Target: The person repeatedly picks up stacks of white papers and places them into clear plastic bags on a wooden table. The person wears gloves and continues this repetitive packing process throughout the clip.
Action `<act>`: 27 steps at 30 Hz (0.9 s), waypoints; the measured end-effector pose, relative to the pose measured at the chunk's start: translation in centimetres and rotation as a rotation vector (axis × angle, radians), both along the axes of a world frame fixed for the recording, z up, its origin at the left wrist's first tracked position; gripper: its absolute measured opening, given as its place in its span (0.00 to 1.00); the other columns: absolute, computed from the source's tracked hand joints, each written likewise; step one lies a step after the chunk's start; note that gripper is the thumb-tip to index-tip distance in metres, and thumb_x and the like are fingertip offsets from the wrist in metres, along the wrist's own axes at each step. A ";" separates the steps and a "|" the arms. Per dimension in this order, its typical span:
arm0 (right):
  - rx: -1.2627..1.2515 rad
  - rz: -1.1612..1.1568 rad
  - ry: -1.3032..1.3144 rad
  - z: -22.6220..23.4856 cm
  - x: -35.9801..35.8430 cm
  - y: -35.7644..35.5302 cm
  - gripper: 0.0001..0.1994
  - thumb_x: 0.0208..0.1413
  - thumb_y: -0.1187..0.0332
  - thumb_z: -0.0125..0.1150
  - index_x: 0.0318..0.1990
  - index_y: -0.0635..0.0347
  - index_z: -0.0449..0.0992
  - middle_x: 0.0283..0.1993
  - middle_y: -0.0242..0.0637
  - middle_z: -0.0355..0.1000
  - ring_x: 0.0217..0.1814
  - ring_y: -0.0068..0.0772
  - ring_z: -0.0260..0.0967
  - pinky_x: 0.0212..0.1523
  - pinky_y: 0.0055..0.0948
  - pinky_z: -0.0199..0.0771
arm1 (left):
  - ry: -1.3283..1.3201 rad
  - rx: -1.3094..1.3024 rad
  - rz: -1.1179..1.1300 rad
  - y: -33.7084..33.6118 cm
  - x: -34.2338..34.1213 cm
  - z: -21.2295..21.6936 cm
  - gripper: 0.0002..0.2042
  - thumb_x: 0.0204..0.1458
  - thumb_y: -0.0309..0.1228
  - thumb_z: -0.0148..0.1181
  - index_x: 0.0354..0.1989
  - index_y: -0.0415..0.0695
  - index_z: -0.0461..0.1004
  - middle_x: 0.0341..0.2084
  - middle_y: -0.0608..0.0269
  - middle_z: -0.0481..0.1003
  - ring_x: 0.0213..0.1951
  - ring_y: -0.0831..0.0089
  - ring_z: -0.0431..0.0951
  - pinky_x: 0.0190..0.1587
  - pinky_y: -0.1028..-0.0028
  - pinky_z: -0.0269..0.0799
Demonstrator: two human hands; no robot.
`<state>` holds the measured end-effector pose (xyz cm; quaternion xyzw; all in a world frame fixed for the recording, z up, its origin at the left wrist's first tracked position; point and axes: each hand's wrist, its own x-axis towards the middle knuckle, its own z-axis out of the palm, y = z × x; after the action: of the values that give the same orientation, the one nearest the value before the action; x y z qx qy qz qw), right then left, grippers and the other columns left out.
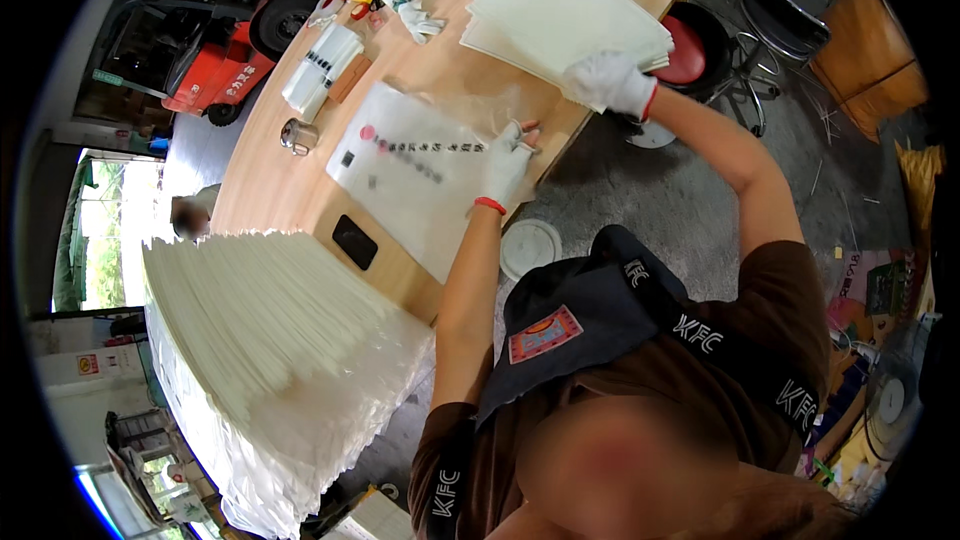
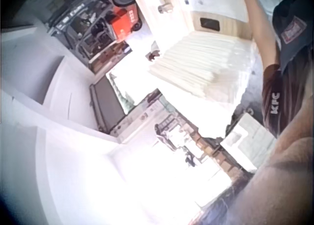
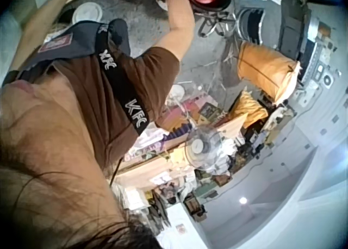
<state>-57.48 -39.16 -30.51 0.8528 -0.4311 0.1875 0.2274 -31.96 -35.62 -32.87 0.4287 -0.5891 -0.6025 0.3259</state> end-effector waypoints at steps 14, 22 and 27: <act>1.323 0.271 -1.936 -5.9 2.4 9.9 0.23 0.54 0.61 0.59 0.54 0.65 0.67 0.56 0.40 0.65 0.59 0.32 0.61 0.57 0.31 0.61 | -0.474 0.083 -0.137 2.1 3.6 2.3 0.19 0.48 0.27 0.52 0.51 0.34 0.66 0.40 0.54 0.75 0.45 0.63 0.75 0.44 0.67 0.72; 0.840 -0.307 -1.080 -2.0 6.4 11.2 0.23 0.53 0.47 0.53 0.44 0.57 0.75 0.39 0.47 0.74 0.42 0.46 0.72 0.41 0.35 0.69 | -0.221 0.026 0.033 6.8 0.4 2.5 0.30 0.51 0.32 0.50 0.64 0.44 0.52 0.58 0.52 0.62 0.50 0.67 0.70 0.42 0.72 0.72; 0.557 0.108 -0.413 5.7 4.1 12.1 0.13 0.50 0.56 0.55 0.29 0.57 0.74 0.28 0.42 0.69 0.32 0.45 0.72 0.31 0.37 0.71 | 0.274 0.183 0.443 4.2 10.4 9.6 0.23 0.59 0.35 0.40 0.64 0.48 0.56 0.59 0.57 0.62 0.45 0.82 0.71 0.30 0.78 0.73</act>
<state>-53.34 -27.03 -24.81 0.8477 -0.4570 0.2430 -0.1164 -21.58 -31.42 -23.27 0.4892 -0.3742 -0.6198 0.4863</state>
